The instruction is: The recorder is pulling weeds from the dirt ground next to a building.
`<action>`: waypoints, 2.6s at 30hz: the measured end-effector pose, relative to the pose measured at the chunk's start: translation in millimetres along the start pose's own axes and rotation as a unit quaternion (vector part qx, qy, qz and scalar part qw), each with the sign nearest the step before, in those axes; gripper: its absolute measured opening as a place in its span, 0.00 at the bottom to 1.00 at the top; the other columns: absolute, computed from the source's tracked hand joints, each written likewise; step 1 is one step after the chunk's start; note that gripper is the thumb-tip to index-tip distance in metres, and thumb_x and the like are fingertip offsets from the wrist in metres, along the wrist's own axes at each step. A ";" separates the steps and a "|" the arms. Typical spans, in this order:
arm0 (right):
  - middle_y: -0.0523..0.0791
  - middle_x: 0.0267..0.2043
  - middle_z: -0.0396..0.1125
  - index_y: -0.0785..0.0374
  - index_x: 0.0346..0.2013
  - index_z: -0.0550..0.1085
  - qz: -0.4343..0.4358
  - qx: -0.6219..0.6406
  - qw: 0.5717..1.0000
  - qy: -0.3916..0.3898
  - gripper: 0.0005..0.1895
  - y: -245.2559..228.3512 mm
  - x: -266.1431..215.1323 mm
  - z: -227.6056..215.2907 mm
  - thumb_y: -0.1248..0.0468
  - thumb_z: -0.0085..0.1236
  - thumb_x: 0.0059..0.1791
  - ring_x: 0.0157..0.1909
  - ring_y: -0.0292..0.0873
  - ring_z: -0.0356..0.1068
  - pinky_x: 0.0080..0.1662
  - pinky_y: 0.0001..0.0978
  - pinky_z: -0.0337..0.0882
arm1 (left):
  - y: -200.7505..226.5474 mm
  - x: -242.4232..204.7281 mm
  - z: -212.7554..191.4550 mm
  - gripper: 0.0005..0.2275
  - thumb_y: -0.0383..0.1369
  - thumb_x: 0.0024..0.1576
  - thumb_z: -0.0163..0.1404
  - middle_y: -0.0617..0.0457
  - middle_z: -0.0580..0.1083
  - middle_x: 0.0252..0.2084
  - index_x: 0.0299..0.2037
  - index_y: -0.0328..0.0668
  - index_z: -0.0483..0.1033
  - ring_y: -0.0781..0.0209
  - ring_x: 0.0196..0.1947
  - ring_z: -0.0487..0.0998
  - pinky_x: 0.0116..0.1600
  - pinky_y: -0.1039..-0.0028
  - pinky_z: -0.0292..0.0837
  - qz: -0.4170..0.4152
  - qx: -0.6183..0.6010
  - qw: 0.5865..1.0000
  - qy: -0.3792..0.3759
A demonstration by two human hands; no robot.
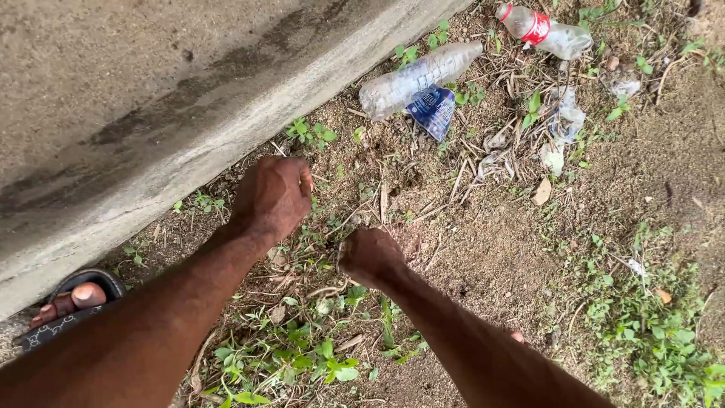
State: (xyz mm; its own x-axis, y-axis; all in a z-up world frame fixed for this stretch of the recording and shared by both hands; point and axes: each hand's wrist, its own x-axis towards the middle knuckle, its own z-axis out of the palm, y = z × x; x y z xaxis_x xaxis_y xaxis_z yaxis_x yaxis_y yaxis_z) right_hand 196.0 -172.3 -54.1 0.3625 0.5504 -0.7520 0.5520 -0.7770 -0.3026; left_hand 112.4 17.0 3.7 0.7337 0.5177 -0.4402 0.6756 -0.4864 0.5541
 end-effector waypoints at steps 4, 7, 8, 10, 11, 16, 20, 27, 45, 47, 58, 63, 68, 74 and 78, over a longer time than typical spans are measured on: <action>0.47 0.33 0.74 0.59 0.34 0.78 -0.066 -0.017 0.995 -0.075 0.05 -14.5 -10.6 -8.4 0.62 0.62 0.46 0.30 0.40 0.70 0.34 0.35 0.75 | -5.8 17.8 4.6 0.05 0.21 0.50 0.59 0.49 0.80 0.30 0.29 0.43 0.79 0.58 0.32 0.81 0.40 0.62 0.81 0.009 0.012 0.998 0.055; 0.47 0.37 0.75 0.60 0.36 0.78 -0.064 -0.011 0.995 -0.081 0.07 -19.8 -25.6 -15.5 0.61 0.63 0.48 0.34 0.42 0.73 0.38 0.37 0.78 | -3.3 17.5 7.2 0.04 0.21 0.51 0.59 0.47 0.80 0.29 0.28 0.41 0.79 0.57 0.31 0.82 0.40 0.62 0.81 0.012 0.007 0.998 0.067; 0.47 0.38 0.75 0.60 0.37 0.78 -0.058 0.005 0.996 -0.074 0.06 -23.3 -29.1 -18.5 0.62 0.61 0.48 0.34 0.43 0.74 0.39 0.38 0.79 | -3.8 17.4 6.2 0.04 0.22 0.51 0.59 0.46 0.80 0.29 0.28 0.41 0.79 0.57 0.29 0.82 0.40 0.62 0.81 0.006 0.007 0.998 0.070; 0.47 0.39 0.76 0.59 0.37 0.79 -0.105 -0.005 0.988 -0.109 0.06 -12.9 -29.3 -3.2 0.63 0.62 0.46 0.36 0.42 0.74 0.40 0.39 0.77 | -12.4 12.1 11.2 0.03 0.22 0.52 0.59 0.46 0.80 0.29 0.28 0.40 0.79 0.57 0.29 0.82 0.39 0.62 0.81 0.009 0.007 0.997 0.076; 0.47 0.39 0.77 0.58 0.36 0.80 -0.150 -0.014 0.978 -0.145 0.06 -8.4 -29.6 5.2 0.65 0.63 0.44 0.37 0.42 0.75 0.42 0.39 0.76 | -17.4 8.7 13.5 0.03 0.23 0.52 0.59 0.45 0.80 0.29 0.29 0.39 0.79 0.58 0.28 0.82 0.37 0.63 0.82 0.012 0.006 0.997 0.080; 0.47 0.40 0.79 0.57 0.35 0.82 -0.140 0.024 0.979 -0.147 0.05 -3.3 -19.1 -3.4 0.64 0.62 0.46 0.35 0.40 0.76 0.39 0.33 0.76 | -32.8 2.7 19.5 0.02 0.23 0.51 0.59 0.44 0.80 0.31 0.29 0.37 0.79 0.58 0.29 0.82 0.37 0.64 0.83 0.005 -0.002 0.996 0.085; 0.48 0.40 0.77 0.57 0.39 0.79 -0.026 0.072 0.997 0.016 0.08 -6.3 -1.8 -34.5 0.66 0.52 0.52 0.29 0.40 0.75 0.30 0.30 0.79 | -25.7 -1.4 11.5 0.03 0.22 0.51 0.59 0.44 0.80 0.33 0.31 0.38 0.79 0.57 0.30 0.82 0.38 0.64 0.83 -0.043 -0.008 0.998 0.048; 0.47 0.36 0.77 0.56 0.38 0.79 0.056 0.073 0.990 0.107 0.08 2.2 37.2 -49.1 0.61 0.52 0.53 0.23 0.37 0.68 0.24 0.29 0.72 | -34.5 -13.2 13.3 0.05 0.20 0.46 0.59 0.46 0.80 0.32 0.29 0.39 0.80 0.59 0.33 0.82 0.42 0.66 0.82 -0.032 -0.004 0.999 0.018; 0.39 0.19 0.59 0.55 0.24 0.69 0.028 0.063 0.988 0.137 0.10 -5.7 54.1 -34.2 0.60 0.55 0.50 0.18 0.33 0.53 0.18 0.24 0.58 | -37.6 -22.7 22.5 0.04 0.20 0.50 0.56 0.46 0.79 0.33 0.30 0.39 0.78 0.59 0.31 0.82 0.35 0.68 0.84 -0.054 -0.031 0.998 -0.032; 0.38 0.18 0.60 0.55 0.24 0.71 0.004 0.094 0.987 0.134 0.10 -9.5 42.8 -33.3 0.63 0.53 0.50 0.17 0.32 0.53 0.18 0.25 0.58 | -34.6 -22.4 23.9 0.04 0.21 0.54 0.54 0.46 0.80 0.33 0.32 0.40 0.78 0.60 0.29 0.83 0.33 0.69 0.85 -0.077 -0.030 0.996 -0.040; 0.41 0.18 0.64 0.57 0.23 0.72 0.007 0.127 0.980 0.151 0.13 -10.3 -3.7 -22.7 0.64 0.50 0.52 0.15 0.33 0.53 0.16 0.26 0.57 | -13.1 -22.9 40.6 0.04 0.23 0.51 0.58 0.49 0.81 0.34 0.33 0.41 0.80 0.61 0.30 0.84 0.37 0.68 0.84 -0.067 0.002 0.996 -0.054; 0.42 0.18 0.64 0.57 0.23 0.73 0.003 0.108 0.983 0.150 0.13 -6.5 -10.2 -25.9 0.65 0.49 0.53 0.15 0.33 0.53 0.16 0.26 0.56 | 0.8 -21.1 43.8 0.02 0.25 0.53 0.58 0.49 0.81 0.35 0.34 0.42 0.79 0.60 0.29 0.84 0.36 0.68 0.84 -0.069 0.012 0.996 -0.047; 0.43 0.19 0.65 0.59 0.27 0.74 0.008 0.098 0.984 0.150 0.11 1.0 -6.4 -21.7 0.66 0.47 0.52 0.15 0.34 0.54 0.16 0.27 0.59 | 7.4 -21.8 44.3 0.04 0.25 0.49 0.61 0.52 0.82 0.33 0.31 0.43 0.80 0.62 0.31 0.83 0.41 0.68 0.81 -0.055 0.039 0.997 -0.044; 0.44 0.21 0.66 0.61 0.30 0.74 0.016 0.066 0.990 0.125 0.11 4.3 -12.1 -33.4 0.65 0.46 0.54 0.17 0.35 0.56 0.18 0.29 0.63 | 7.6 -23.4 51.8 0.03 0.24 0.53 0.58 0.51 0.80 0.35 0.34 0.42 0.79 0.62 0.29 0.83 0.34 0.70 0.84 -0.067 0.020 0.996 -0.051; 0.45 0.24 0.68 0.61 0.34 0.76 0.020 0.085 0.989 0.121 0.11 10.0 -13.2 -33.0 0.65 0.45 0.55 0.18 0.36 0.60 0.20 0.29 0.66 | -3.5 -25.2 60.5 0.03 0.23 0.52 0.57 0.50 0.80 0.35 0.33 0.41 0.79 0.62 0.29 0.83 0.32 0.71 0.84 -0.058 0.004 0.997 -0.047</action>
State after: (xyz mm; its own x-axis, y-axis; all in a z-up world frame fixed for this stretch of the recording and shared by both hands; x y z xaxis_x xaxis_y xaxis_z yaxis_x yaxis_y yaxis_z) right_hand 221.5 -177.2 -28.0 0.5616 0.5590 -0.6100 0.4067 -0.8285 -0.3849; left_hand 95.9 -36.9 -30.0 0.6542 0.5022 -0.5655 0.7563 -0.4330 0.4904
